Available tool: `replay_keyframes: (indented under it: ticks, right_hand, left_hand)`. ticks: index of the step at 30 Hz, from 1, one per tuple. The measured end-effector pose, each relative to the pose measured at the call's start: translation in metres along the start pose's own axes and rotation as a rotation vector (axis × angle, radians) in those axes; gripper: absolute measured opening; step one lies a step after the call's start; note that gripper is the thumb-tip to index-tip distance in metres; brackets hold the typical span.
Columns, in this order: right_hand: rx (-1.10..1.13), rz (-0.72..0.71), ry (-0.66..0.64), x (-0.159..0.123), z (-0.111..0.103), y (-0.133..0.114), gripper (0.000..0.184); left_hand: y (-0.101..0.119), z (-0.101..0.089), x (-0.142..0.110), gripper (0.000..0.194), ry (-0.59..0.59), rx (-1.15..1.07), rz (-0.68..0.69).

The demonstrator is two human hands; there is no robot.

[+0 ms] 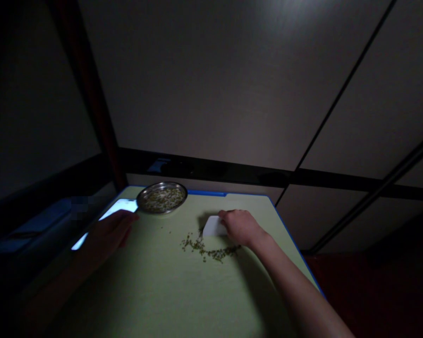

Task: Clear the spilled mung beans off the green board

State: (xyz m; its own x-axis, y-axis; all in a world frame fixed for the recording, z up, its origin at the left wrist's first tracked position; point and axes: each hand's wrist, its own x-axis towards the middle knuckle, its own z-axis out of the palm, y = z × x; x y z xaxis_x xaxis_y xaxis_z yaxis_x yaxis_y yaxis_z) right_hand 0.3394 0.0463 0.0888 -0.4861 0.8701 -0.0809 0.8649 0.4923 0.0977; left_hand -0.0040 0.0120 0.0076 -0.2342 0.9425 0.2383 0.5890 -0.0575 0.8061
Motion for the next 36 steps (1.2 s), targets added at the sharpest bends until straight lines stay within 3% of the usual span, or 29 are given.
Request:
replay_keyframes:
  ticks: [4, 9, 16, 25, 36]
  right_hand:
    - [0.006, 0.033, 0.014, -0.007, -0.005, 0.003, 0.024]
    - [0.105, -0.03, 0.016, -0.047, -0.009, 0.012, 0.019]
    - [0.176, -0.013, -0.013, -0.079, 0.003, 0.024, 0.017]
    - [0.094, -0.021, 0.03, -0.058, 0.014, 0.012, 0.019]
    - [-0.006, 0.0, 0.071, -0.016, 0.012, -0.013, 0.016]
  left_hand:
    - [0.001, 0.001, 0.001, 0.037, 0.012, -0.002, 0.006]
    - [0.003, 0.001, -0.002, 0.033, 0.012, -0.019, 0.006]
    - [0.005, 0.001, -0.003, 0.031, 0.005, -0.042, 0.008]
    - [0.007, 0.0, -0.003, 0.033, 0.009, -0.046, -0.005]
    - [0.005, -0.002, -0.002, 0.031, 0.019, -0.052, 0.019]
